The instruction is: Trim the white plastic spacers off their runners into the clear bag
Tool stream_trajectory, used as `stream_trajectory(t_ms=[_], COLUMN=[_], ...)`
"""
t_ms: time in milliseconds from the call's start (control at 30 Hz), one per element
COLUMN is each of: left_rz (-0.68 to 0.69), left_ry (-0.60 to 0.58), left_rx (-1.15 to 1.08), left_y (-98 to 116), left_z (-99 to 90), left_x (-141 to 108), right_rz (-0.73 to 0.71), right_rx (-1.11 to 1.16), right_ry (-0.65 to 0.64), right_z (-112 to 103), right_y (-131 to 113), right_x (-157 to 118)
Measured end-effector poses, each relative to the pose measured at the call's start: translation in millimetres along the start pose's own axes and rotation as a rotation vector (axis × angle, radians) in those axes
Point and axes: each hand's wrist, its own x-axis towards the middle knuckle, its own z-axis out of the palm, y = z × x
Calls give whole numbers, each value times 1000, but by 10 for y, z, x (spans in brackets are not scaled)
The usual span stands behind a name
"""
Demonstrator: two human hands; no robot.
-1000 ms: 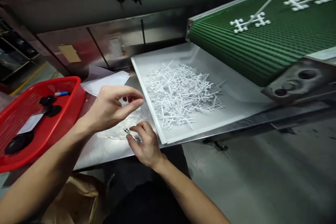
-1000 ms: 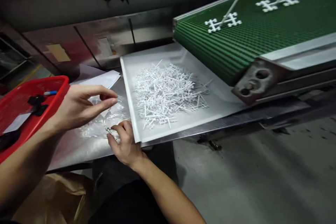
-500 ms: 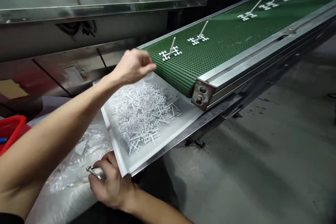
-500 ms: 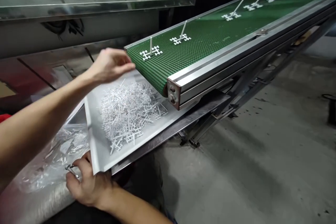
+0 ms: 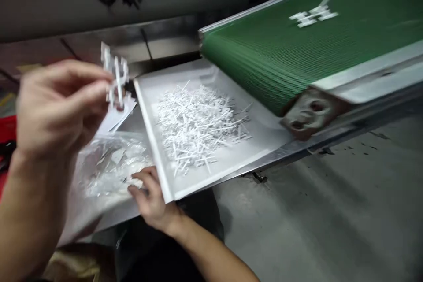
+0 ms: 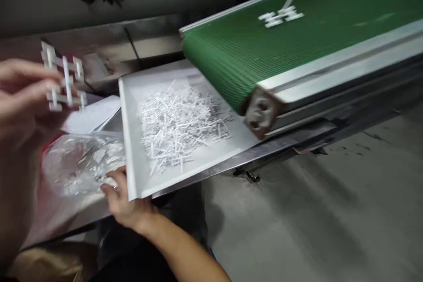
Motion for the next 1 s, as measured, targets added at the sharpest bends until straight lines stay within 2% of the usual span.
stream_trajectory(t_ms=[33,100,167,233,333,467,600,667,800,1000], left_rz=[-70,-223,-336,-410,-488,-551,-576,-579,-558,-480], left_ry=[-20,64,151,202,192,92,-1,-18,1,49], left_rx=[-74,-94,-120,-164,-254,-381,-418,-397,-270,-5], left_y=[-156,-468,-735,-923,-1050,-1100,-1145,-1154,-1143,-1125], left_z=[-299,-718,-924,-1002,-1043,-1090,-1125,-1137,-1148,-1112], left_x=[-301,-878,-1308,-1535,-1594,-1519,-1515,-1544,-1608,-1620], right_rz=[42,130,212,269,356,440,455,414,338,365], right_rx=[40,124,192,246,344,395,464,458,304,231], right_ry=[-21,-63,-85,-115,-167,-248,-224,-203,-184,-177], right_z=[-34,-94,-134,-148,-129,-95,-95,-90,-62,-87], right_y=[-22,-51,-72,-108,-195,-242,-184,-158,-148,-192], right_x=[-2,2,40,116,267,463,544,523,444,433])
